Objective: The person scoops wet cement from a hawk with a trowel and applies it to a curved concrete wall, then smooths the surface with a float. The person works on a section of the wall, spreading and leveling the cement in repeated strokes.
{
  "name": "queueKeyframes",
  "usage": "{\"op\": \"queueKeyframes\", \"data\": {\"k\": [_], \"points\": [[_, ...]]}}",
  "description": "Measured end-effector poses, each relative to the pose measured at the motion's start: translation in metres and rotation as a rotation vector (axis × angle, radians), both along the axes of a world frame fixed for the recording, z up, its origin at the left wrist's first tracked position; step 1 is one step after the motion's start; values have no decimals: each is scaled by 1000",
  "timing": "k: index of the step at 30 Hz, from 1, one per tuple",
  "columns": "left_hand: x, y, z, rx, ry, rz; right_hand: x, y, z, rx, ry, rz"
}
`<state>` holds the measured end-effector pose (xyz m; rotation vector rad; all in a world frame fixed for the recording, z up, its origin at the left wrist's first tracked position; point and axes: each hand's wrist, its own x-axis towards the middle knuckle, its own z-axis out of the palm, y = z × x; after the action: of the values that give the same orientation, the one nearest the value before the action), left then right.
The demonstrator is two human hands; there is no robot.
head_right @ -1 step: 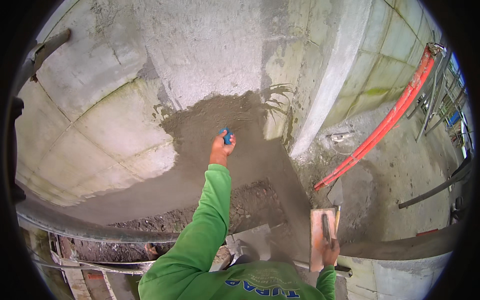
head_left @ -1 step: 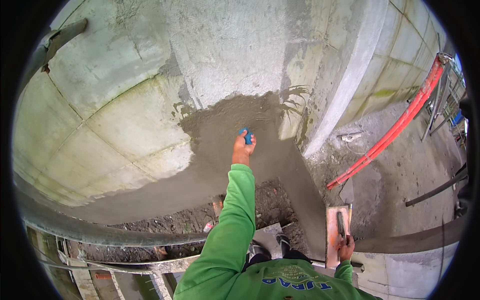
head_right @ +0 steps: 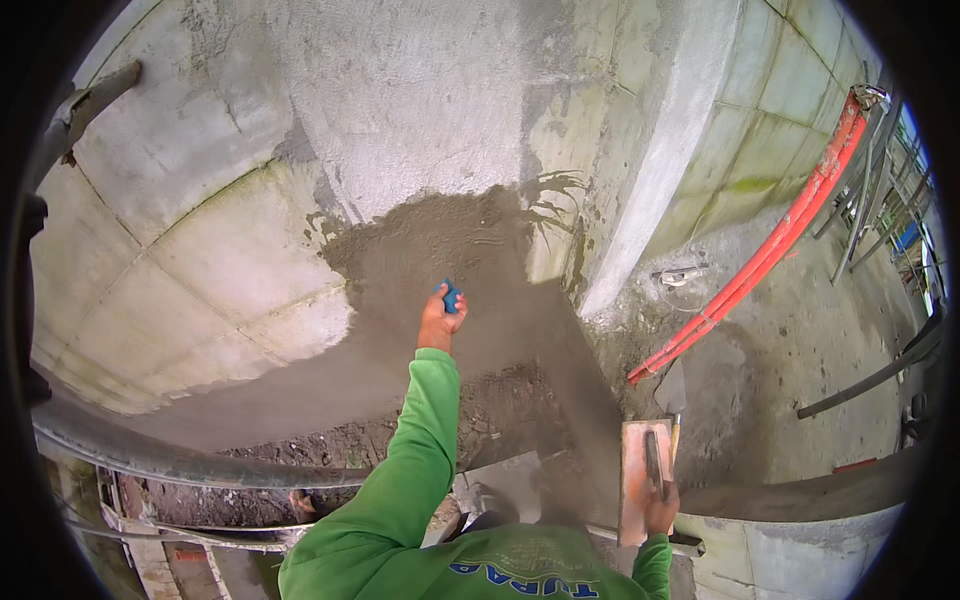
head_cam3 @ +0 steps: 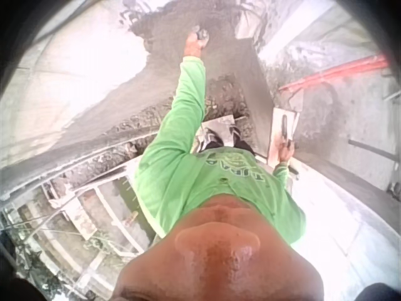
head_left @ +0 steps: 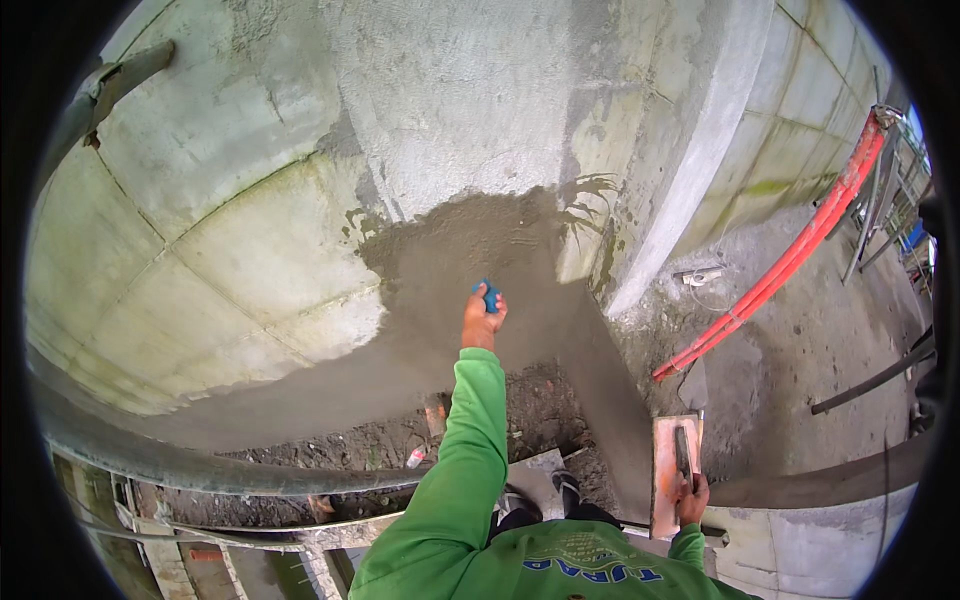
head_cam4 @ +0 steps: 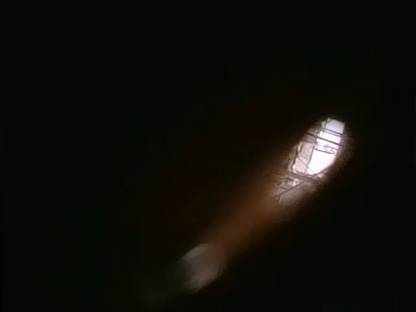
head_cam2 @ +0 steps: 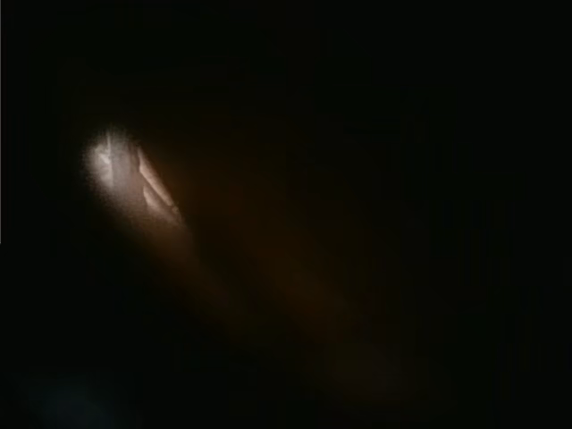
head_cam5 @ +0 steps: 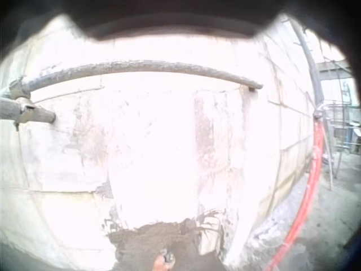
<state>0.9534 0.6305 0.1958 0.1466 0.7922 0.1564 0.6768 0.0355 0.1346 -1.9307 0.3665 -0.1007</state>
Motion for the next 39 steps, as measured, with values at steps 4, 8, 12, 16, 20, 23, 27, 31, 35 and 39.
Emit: {"op": "queueKeyframes", "data": {"k": [4,8,12,16,20,23,27,31,35,39], "points": [[-94,-44,-110,-24,410,-148,-13,-18,-6,-108,-73,-11],[-82,-59,-145,178,378,-343,-5,-29,-40,-161,-107,42],[52,-47,-2,378,-62,-576,-8,-15,-28,-40,36,18],[58,-28,64,309,-147,-148,-14,-26,-23,-134,-101,19],[-20,-17,-45,176,149,91,-14,-26,-22,-24,-55,-29],[-54,-82,-99,192,155,-251,0,-45,-26,-167,-70,-29],[-14,-70,-78,250,-20,-767,33,-16,-24,-175,-99,71],[35,12,73,309,-294,-198,40,23,19,-65,34,100],[-11,19,31,137,-92,6,46,0,-12,-118,-62,108],[-85,-13,-82,253,220,-301,65,40,-3,-54,-99,208]]}}
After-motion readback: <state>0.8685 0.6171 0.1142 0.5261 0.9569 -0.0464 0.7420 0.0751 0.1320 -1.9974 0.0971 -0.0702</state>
